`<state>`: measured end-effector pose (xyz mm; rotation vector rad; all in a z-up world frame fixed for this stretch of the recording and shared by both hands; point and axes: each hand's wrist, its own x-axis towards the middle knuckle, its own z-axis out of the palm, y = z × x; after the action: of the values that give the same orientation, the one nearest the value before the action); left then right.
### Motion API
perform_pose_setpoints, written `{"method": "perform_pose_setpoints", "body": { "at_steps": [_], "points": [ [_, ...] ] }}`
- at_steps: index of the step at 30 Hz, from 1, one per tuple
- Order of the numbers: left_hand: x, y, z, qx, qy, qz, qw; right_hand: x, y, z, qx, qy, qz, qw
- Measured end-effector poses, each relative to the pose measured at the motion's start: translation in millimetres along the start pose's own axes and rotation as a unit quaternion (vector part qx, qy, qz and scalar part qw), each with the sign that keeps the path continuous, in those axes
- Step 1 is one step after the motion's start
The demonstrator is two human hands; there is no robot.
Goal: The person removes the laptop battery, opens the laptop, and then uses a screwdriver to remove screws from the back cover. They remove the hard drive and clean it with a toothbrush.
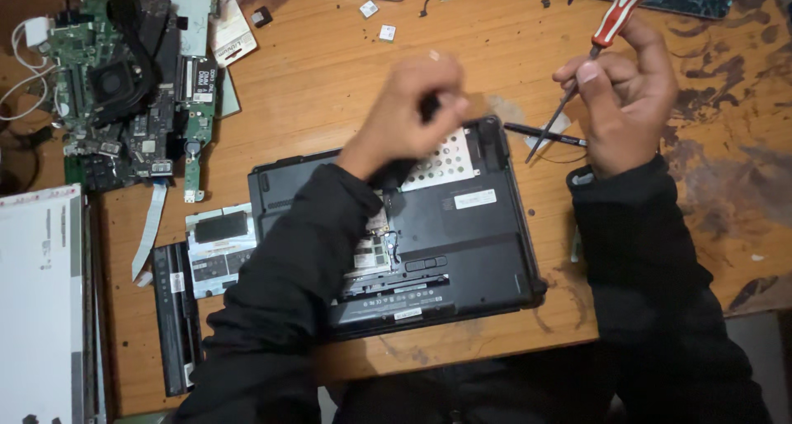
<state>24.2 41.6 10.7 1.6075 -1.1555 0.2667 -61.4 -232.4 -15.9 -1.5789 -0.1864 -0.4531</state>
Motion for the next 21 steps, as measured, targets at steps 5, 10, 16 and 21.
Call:
{"method": "perform_pose_setpoints", "body": {
  "at_steps": [5, 10, 16, 21],
  "points": [
    [-22, -32, -41, -0.103, 0.197, -0.084, 0.971, 1, -2, 4, -0.02, 0.009, 0.007, 1.0],
    [-34, -61, -60, -0.202, 0.331, -0.076, 0.919, 3, -5, 1, -0.029, -0.015, 0.003, 0.999],
    [-40, -78, -63, -0.33, 0.285, -0.091, 0.896, 7, -15, 4, -0.174, -0.062, 0.051, 0.981],
    [-51, -84, -80, -0.333, 0.233, -0.143, 0.902, 7, -24, 11, -0.357, -0.112, 0.075, 0.924]
  ]
}}
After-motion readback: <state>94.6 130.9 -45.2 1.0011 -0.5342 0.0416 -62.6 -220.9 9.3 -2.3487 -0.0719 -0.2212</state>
